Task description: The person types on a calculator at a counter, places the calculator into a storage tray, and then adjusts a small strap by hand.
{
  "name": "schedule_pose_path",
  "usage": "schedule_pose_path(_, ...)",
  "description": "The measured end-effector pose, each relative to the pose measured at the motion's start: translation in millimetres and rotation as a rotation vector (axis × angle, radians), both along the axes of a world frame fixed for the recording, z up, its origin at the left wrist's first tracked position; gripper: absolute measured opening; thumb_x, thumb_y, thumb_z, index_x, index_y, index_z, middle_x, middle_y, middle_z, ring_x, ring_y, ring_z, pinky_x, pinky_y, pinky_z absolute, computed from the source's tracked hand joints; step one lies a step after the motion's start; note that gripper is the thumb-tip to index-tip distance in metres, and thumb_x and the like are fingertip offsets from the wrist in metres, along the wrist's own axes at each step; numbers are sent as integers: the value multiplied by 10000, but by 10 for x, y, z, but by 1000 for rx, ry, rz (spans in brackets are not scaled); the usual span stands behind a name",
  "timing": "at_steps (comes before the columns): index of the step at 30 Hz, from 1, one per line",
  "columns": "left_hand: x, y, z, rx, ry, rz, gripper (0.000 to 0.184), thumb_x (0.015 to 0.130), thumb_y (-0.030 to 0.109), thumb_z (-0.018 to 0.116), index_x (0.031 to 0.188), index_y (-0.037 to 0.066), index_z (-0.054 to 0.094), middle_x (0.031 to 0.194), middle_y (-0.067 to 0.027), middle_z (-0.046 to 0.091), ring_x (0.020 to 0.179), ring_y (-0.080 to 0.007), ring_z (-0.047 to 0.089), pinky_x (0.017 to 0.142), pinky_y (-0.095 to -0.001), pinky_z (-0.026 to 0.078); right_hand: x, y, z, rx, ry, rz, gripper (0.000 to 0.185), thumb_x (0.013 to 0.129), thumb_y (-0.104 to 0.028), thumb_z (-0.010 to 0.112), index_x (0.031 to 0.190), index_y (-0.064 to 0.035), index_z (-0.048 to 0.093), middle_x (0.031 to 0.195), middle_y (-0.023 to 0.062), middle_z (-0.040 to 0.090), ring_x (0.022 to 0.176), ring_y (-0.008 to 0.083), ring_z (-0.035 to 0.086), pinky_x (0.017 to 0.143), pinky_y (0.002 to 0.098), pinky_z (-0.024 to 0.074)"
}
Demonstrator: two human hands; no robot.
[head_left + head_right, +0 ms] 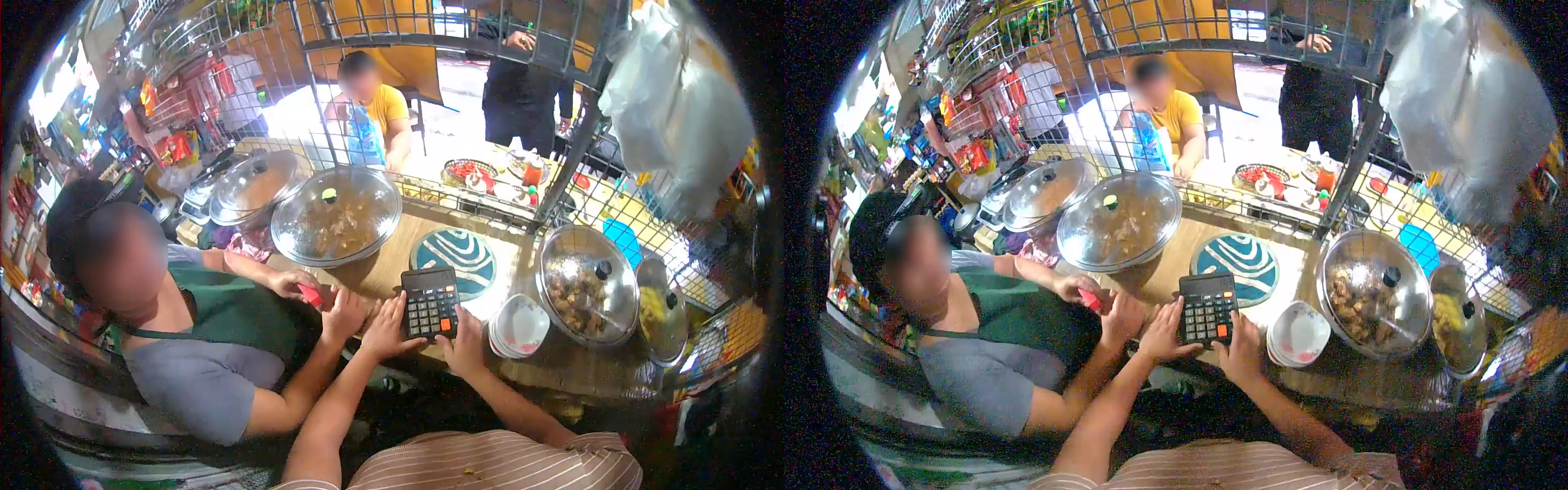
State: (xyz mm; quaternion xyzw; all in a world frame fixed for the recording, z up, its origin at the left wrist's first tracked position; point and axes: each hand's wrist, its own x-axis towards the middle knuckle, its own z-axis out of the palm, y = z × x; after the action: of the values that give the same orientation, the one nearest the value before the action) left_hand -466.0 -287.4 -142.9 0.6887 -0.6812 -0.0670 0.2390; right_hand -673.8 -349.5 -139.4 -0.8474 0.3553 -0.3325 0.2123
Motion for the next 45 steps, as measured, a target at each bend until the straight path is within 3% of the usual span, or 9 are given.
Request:
schedule_pose_path(4,-5,1,32,8,-12,-23,1188,670,687,639,1420,-86,137,1379,-298,351,1294,-426,341,1119,-494,159,7,7,-12,-24,20,-37,800,743,-210,716,1380,-5,278,1281,262,420,1174,429,397,1007,494,289)
schedule_pose_path(17,38,-36,68,48,43,-61,1177,673,688,636,1389,-127,180,1378,-286,360,1276,-432,349,1108,-509,168,36,-5,31,31,32,-19,810,748,-230,704,1391,-7,262,1287,309,384,1169,459,390,996,532,264)
schedule_pose_path(20,28,-51,35,27,27,-48,1162,680,678,638,1380,-138,194,1372,-292,363,1271,-432,350,1105,-505,176,23,-23,95,15,58,-27,753,773,-226,682,1380,-10,292,1290,278,398,1186,443,378,1005,518,267)
schedule_pose_path(28,21,-22,42,19,74,-33,1117,706,646,633,1402,-103,182,1386,-286,349,1273,-455,343,1106,-523,151,22,-30,32,-1,106,-11,794,769,-236,694,1398,-9,265,1312,292,379,1200,439,379,1007,526,255)
schedule_pose_path(36,17,-2,42,-65,145,-9,1093,706,628,627,1411,-83,190,1322,-266,419,1254,-426,367,1099,-514,167,7,-67,29,53,139,10,771,777,-296,687,1370,12,302,1300,284,389,1229,433,343,1035,505,238)
schedule_pose_path(45,25,-17,113,-39,144,-21,1110,690,612,642,1416,-86,174,1355,-238,393,1296,-395,324,1100,-521,161,39,-63,47,51,99,-5,761,785,-310,684,1366,8,311,1319,282,374,1242,435,332,1039,517,235)
